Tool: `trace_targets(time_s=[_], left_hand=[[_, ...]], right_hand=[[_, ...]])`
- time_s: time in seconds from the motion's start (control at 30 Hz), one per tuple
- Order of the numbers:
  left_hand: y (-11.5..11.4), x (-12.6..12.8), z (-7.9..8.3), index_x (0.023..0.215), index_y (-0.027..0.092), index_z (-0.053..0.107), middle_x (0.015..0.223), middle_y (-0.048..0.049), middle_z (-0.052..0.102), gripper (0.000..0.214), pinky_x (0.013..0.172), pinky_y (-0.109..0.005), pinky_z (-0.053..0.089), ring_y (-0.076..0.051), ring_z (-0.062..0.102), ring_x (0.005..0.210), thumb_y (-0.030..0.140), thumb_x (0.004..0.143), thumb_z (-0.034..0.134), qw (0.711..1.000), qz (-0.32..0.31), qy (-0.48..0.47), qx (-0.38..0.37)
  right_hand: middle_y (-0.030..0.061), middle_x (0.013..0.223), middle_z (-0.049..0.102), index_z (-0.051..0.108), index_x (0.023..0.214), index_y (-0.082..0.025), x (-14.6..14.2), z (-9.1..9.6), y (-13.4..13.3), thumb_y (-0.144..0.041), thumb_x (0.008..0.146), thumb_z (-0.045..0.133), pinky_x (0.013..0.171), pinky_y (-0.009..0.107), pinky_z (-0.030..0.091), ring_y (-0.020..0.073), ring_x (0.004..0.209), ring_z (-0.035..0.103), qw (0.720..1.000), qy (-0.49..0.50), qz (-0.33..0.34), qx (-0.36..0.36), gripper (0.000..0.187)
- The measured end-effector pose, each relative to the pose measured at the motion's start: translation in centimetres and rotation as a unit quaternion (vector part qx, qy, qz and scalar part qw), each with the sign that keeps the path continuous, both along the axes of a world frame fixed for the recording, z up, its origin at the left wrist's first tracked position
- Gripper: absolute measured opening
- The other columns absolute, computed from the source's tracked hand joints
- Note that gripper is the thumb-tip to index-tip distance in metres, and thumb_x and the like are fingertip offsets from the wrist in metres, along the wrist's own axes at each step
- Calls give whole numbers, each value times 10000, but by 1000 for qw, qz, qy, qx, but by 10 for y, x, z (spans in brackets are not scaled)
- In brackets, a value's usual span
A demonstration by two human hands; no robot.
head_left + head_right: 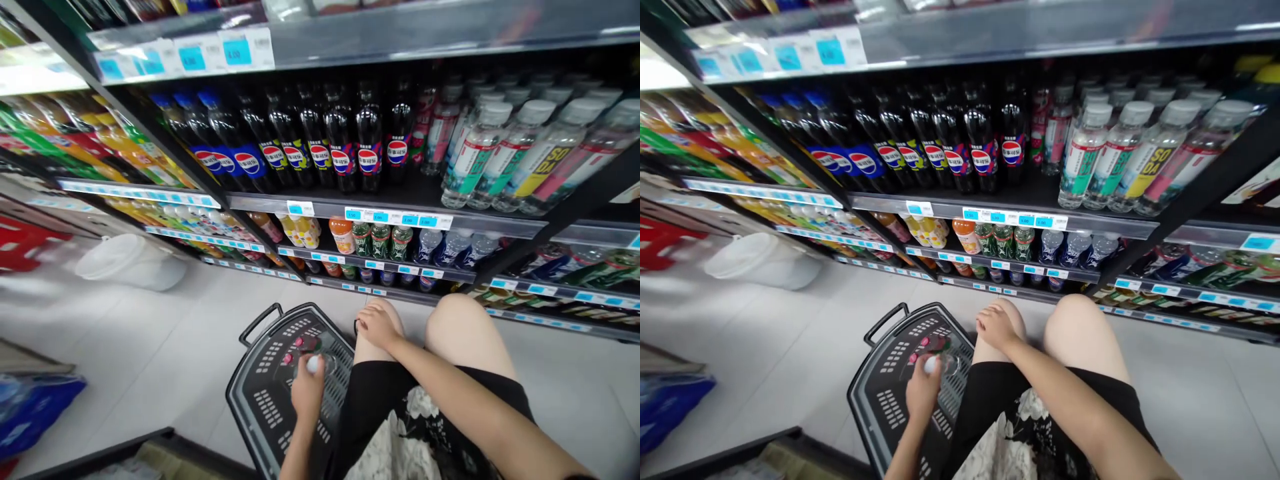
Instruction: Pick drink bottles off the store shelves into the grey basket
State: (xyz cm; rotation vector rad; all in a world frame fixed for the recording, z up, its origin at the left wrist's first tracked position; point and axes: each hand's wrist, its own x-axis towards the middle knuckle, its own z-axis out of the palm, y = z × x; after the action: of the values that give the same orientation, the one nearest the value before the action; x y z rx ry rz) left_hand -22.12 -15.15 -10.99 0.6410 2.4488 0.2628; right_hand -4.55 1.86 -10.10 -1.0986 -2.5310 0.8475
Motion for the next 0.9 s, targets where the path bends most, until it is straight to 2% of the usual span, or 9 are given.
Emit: trace_targets(time_s=[0.13,0.2,0.27,0.37,0.47,0.57,0.63,0.8,0.9], left_hand=[[15,-5,65,1093,289,596,685,-31,668,267,590,-268,336,-259,657,682,478,920,520,996,-38,37,65],[21,1,99,1062,278,584,612,1,631,235,566,-253,332,-225,624,593,446,905,535,990,-45,33,127],[28,12,129,1039,270,566,519,36,565,247,525,-240,336,-197,569,490,468,895,529,979,-37,-4,198],[39,34,167,1044,252,549,442,71,472,336,449,-226,326,-167,476,383,545,883,518,950,-26,-90,298],[55,55,194,1033,228,564,433,80,450,376,396,-207,300,-130,423,342,559,856,568,921,-51,-170,348],[80,74,210,1051,205,591,420,92,427,424,352,-187,259,-97,375,310,569,837,632,892,-80,-231,381],[100,86,214,1071,184,608,411,107,386,467,337,-176,245,-76,337,301,593,849,640,865,-69,-256,425],[143,119,204,1060,139,641,470,86,394,487,447,-181,397,-73,416,405,592,961,492,787,-4,-278,550],[153,138,190,1206,129,598,526,75,466,526,462,-189,405,-84,461,445,579,942,537,794,-9,-265,547]], right_hand=[[72,1136,743,700,1139,-217,-1,-1,-3,-147,852,601,1112,456,404,247,1110,650,999,-10,40,-36,312],[109,1357,644,545,1411,-230,3,3,-7,-209,840,660,1142,475,398,277,1256,590,998,13,39,-56,583],[139,1558,444,311,1573,-238,8,9,-9,-297,808,727,1150,487,411,310,1386,483,997,49,9,-62,873],[170,1659,213,127,1618,-215,20,24,-6,-396,776,757,1151,490,426,336,1477,352,990,120,-61,-31,1067],[185,1629,275,223,1584,-180,38,43,3,-383,777,722,1151,454,434,325,1467,368,973,208,-95,17,970],[134,1313,632,555,1312,-201,60,62,9,-331,739,694,1041,409,513,291,1220,606,962,251,-100,41,604],[91,1076,717,625,1106,-215,74,72,8,-342,697,700,929,386,551,271,1026,675,961,237,-135,45,435],[72,981,757,635,1080,-234,98,87,3,-450,689,704,799,368,563,276,879,714,957,168,-233,32,452],[67,950,768,635,1104,-237,107,93,5,-456,692,701,757,369,565,291,861,729,955,146,-259,11,471]])
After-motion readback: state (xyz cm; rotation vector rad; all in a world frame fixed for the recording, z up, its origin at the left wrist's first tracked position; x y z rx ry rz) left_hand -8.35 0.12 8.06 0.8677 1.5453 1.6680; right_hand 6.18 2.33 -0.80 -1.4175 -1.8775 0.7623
